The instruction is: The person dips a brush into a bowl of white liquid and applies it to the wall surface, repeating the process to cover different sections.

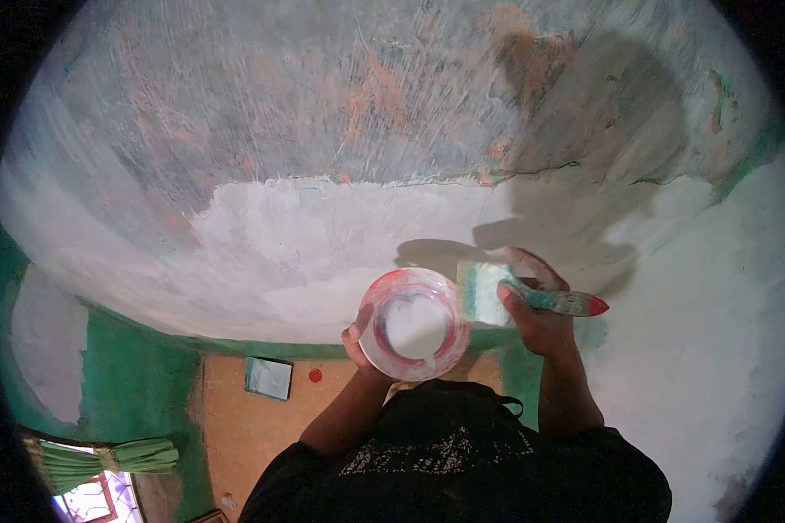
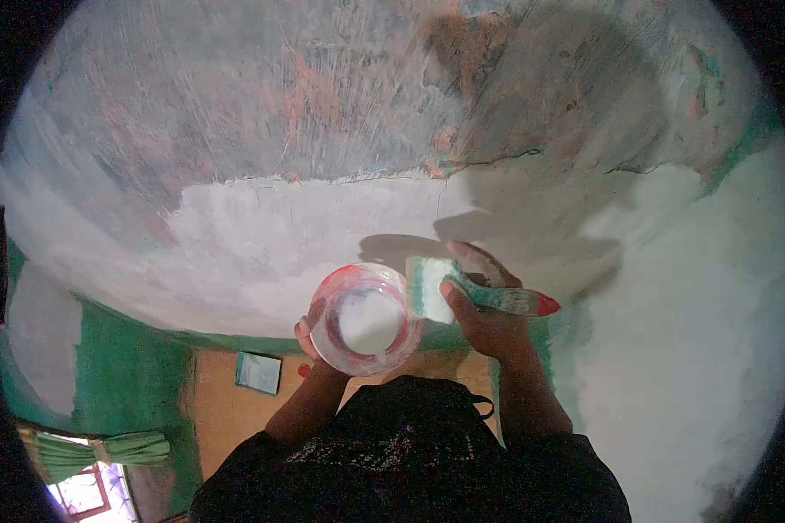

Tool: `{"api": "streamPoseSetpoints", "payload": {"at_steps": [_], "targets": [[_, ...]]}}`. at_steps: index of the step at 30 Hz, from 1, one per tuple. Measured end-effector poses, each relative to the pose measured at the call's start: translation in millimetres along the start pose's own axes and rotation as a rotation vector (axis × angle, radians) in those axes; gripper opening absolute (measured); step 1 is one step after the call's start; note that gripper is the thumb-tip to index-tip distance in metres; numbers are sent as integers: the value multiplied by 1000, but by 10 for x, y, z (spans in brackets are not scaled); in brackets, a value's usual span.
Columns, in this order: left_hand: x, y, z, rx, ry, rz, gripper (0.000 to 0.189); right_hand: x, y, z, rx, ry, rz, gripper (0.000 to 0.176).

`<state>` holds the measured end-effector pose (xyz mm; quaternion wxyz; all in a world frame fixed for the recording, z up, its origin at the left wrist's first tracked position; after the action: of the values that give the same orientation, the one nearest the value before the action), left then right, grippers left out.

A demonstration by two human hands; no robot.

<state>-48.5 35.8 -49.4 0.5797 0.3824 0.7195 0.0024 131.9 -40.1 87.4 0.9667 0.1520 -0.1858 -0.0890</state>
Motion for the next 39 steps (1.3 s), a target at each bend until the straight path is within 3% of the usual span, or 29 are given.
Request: {"api": "streamPoseSetpoints", "payload": {"at_steps": [4,8,10,11,14,16,18,21,23,25,26,29,31,34,35,36,37,39], "targets": [[32,-18,19,-22,27,-26,90,117,20,54,112,6,-110,42],[-56,-37,26,12,62,-140,90,189,20,-140,-119,357,-225,42],[-125,5,12,60,109,-157,93,315,89,-147,-57,187,-149,42],[-220,34,0,22,-7,-63,87,375,111,-125,-31,103,-111,43],[-137,8,39,39,107,-144,92,711,406,360,270,-562,-220,44],[-350,57,-21,54,116,-144,89,923,603,886,283,-666,-348,45],[-381,110,-17,44,90,-125,89,1115,838,1281,734,-919,-486,42],[-357,116,24,37,77,-133,89,1139,1189,1688,1154,-1049,-594,46],[-317,97,38,22,76,-156,89,1104,1407,1383,877,-1098,-397,35],[-276,72,25,4,82,-188,90,935,1465,1074,812,-1235,-273,32],[-264,67,14,-7,82,-200,90,768,1364,945,887,-1355,-248,35],[-248,26,11,-19,77,-226,90,520,1145,540,938,-1043,164,54],[-294,34,1,-21,70,-230,90,441,1142,514,843,-1107,383,54],[-354,46,10,-26,61,-236,91,829,1405,748,686,-1122,508,53],[-366,54,14,-35,57,-248,91,1005,1497,939,901,-1016,395,54],[-319,62,24,-51,68,-258,90,1197,1526,1205,672,-1202,418,52],[-271,69,35,-67,79,-268,90,1321,1598,1404,734,-1431,148,50],[-120,32,116,-95,96,-299,89,1654,1687,1891,1040,-1192,-175,48]]}}
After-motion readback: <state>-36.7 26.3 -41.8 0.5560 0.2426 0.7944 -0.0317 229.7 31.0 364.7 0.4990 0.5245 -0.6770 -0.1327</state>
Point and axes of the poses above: each hand's wrist, its own y-axis towards the middle knuckle, its own x-axis out of the back of the hand, z = x × y, the point moved 3 cm from there along y, towards the middle knuckle, and after that the axes turned 12 degrees about z, right-handed, at the moved point
